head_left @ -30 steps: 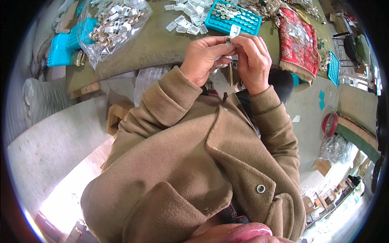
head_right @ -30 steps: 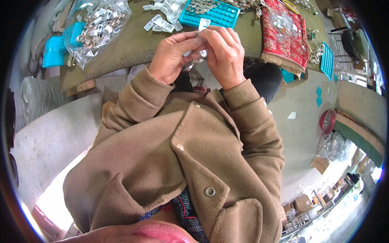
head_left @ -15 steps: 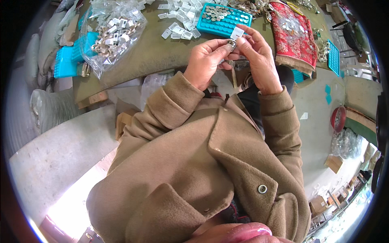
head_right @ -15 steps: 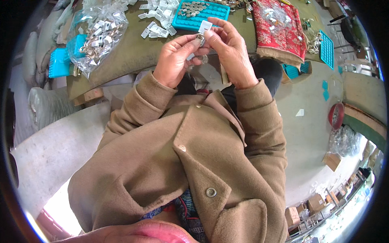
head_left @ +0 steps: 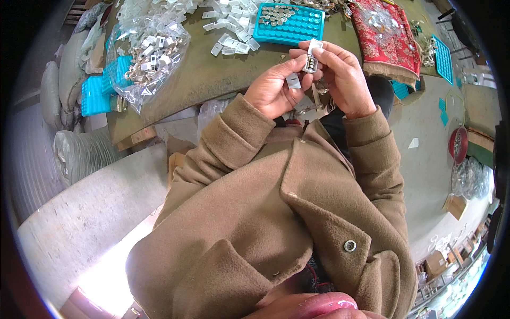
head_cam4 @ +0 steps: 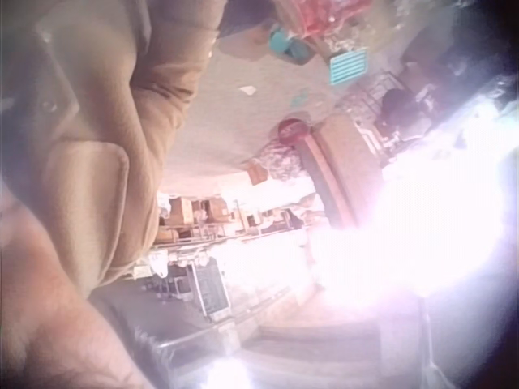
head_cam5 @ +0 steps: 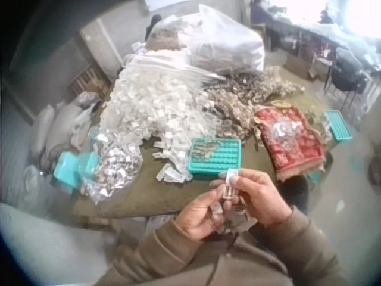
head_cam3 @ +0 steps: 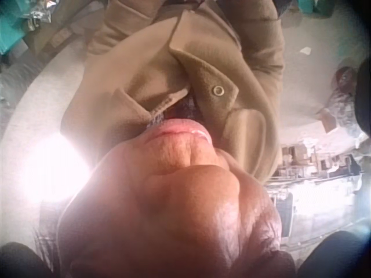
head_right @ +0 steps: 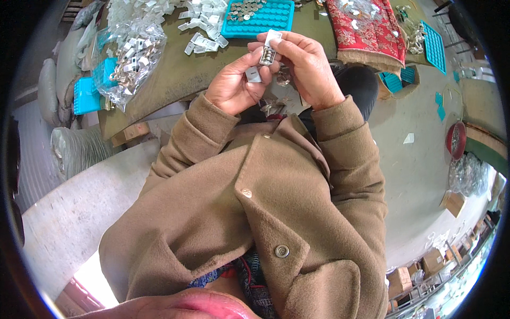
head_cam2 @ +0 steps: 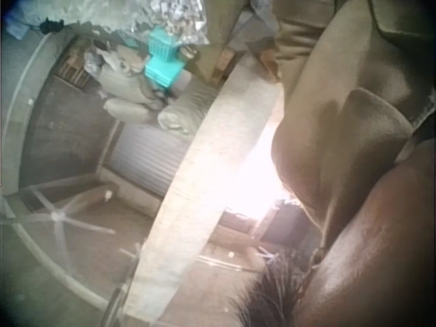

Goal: The person repeatedly picks small white plastic housings and metal contacts from a table, inserts the contacts into the housings, and places the assembled units into a blue tray. The person occasionally uses a red light to illuminate the components during insertion.

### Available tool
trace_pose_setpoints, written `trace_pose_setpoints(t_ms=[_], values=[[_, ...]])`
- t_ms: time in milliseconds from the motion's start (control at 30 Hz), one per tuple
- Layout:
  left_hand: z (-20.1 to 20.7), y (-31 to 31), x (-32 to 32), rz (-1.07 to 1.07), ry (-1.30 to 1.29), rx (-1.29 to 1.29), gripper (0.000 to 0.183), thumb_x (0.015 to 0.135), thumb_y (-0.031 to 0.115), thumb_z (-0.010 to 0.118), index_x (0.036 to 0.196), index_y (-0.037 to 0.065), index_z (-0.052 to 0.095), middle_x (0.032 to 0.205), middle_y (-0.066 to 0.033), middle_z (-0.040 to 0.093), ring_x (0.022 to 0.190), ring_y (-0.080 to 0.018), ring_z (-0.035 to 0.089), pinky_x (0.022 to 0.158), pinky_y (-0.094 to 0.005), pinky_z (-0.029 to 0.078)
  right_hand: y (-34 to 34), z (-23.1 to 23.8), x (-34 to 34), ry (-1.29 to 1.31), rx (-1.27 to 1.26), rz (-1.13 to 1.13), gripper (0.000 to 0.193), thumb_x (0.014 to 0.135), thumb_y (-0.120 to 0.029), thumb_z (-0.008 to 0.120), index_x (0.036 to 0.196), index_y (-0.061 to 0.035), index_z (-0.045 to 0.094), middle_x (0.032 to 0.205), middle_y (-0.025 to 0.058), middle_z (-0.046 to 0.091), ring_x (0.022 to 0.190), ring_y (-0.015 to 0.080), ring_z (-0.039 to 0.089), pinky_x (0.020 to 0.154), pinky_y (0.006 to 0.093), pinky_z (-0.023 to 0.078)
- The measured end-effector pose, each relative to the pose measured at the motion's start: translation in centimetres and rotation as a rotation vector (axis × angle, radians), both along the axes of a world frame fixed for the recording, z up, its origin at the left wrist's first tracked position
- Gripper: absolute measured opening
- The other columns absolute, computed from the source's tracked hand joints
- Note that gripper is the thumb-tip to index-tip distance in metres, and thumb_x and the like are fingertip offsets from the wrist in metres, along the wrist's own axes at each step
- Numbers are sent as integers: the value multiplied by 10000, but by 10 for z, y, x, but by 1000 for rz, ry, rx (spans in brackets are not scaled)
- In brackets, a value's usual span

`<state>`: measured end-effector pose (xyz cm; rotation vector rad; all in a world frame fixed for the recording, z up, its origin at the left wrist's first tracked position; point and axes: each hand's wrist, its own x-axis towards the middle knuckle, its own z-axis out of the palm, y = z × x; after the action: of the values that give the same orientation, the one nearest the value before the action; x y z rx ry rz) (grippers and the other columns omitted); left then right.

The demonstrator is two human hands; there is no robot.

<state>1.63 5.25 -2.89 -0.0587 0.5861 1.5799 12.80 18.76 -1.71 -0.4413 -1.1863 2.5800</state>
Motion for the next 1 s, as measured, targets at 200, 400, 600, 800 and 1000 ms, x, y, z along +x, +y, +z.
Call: trace_pose_setpoints(t_ms=[200, 400, 600, 800, 1000], values=[[0, 2, 8, 43, -105, -58, 169, 943, 327, 666, 1044, 205, 607, 946, 5, 641, 587, 16, 453, 424, -134, 296, 9, -11, -5, 89, 81, 52, 304, 937, -75, 554, 1197, 57, 638, 1168, 149, 676, 1018, 200, 667, 916, 330, 542], [11, 5, 7, 64, -96, -91, 220, 924, 362, 684, 994, 166, 615, 928, 52, 624, 573, 10, 439, 417, -148, 281, 6, -4, 6, 128, 581, 59, 420, 917, -25, 604, 1333, 15, 565, 1300, 126, 606, 1109, 187, 618, 960, 304, 502], [20, 15, 14, -38, -41, -150, 266, 965, 395, 622, 950, 138, 560, 774, 51, 524, 581, -10, 457, 412, -148, 284, 12, -3, 14, 34, 1250, -264, 353, 805, 15, 675, 1153, -46, 683, 893, 128, 652, 775, 272, 627, 723, 349, 524], [23, 25, 20, -122, 42, -175, 256, 974, 361, 614, 1040, 114, 625, 857, 17, 627, 687, -65, 536, 483, -191, 386, 22, -11, 38, 63, 1477, -343, 308, 777, -38, 696, 1085, -35, 683, 909, 116, 675, 807, 298, 625, 720, 381, 527], [14, 37, 29, -189, 289, -274, 248, 942, 261, 670, 1120, 89, 668, 934, 12, 675, 782, -68, 587, 585, -198, 454, 31, -5, 69, -84, 1281, -101, 408, 798, 12, 689, 1204, -1, 650, 1110, 134, 691, 962, 250, 664, 836, 332, 529]])
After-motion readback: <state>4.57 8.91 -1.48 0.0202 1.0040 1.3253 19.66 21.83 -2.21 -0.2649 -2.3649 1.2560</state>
